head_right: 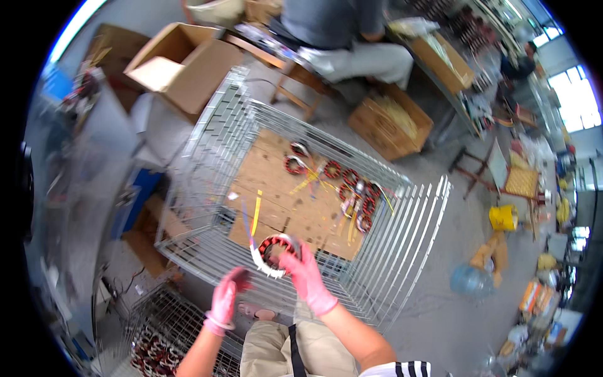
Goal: The person places a stator onto a test fixture to connect its wires, then removes it and places it into a large metal wire bin with other units.
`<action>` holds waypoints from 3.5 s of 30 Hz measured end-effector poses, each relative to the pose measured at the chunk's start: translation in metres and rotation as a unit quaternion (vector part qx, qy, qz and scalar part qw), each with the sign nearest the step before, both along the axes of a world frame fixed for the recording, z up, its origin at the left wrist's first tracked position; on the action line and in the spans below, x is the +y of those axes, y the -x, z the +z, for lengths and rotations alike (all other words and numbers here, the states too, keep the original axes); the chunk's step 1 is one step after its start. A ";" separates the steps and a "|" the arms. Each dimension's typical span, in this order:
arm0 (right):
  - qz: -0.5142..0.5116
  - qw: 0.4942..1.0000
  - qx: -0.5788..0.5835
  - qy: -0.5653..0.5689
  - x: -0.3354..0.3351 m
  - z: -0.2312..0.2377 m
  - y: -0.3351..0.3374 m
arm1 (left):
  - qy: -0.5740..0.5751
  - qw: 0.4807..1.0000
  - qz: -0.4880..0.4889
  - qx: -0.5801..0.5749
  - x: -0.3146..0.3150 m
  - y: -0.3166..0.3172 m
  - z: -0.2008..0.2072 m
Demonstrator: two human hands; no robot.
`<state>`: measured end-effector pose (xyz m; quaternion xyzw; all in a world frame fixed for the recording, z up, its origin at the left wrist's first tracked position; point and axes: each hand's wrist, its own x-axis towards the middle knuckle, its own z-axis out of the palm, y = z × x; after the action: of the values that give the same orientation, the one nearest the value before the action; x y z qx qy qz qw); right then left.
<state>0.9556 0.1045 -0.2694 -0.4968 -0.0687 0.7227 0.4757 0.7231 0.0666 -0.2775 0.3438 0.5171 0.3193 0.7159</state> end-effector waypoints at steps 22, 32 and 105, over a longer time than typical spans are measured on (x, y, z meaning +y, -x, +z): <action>0.712 0.672 0.001 -0.206 -0.136 0.291 0.390 | -0.227 0.835 0.463 -0.192 -0.243 0.279 0.265; 0.535 0.600 -0.269 -0.531 -0.095 0.315 0.441 | -0.376 0.488 0.776 -0.135 -0.169 0.417 0.239; 0.610 0.555 -0.321 -0.465 0.100 0.205 0.868 | -0.231 0.734 0.169 0.616 -0.066 0.662 0.182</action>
<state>0.0879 0.2042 -0.0646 -0.2451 -0.8299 0.5002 0.0318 0.0606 0.0005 -0.0953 0.5269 0.8050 0.2624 0.0735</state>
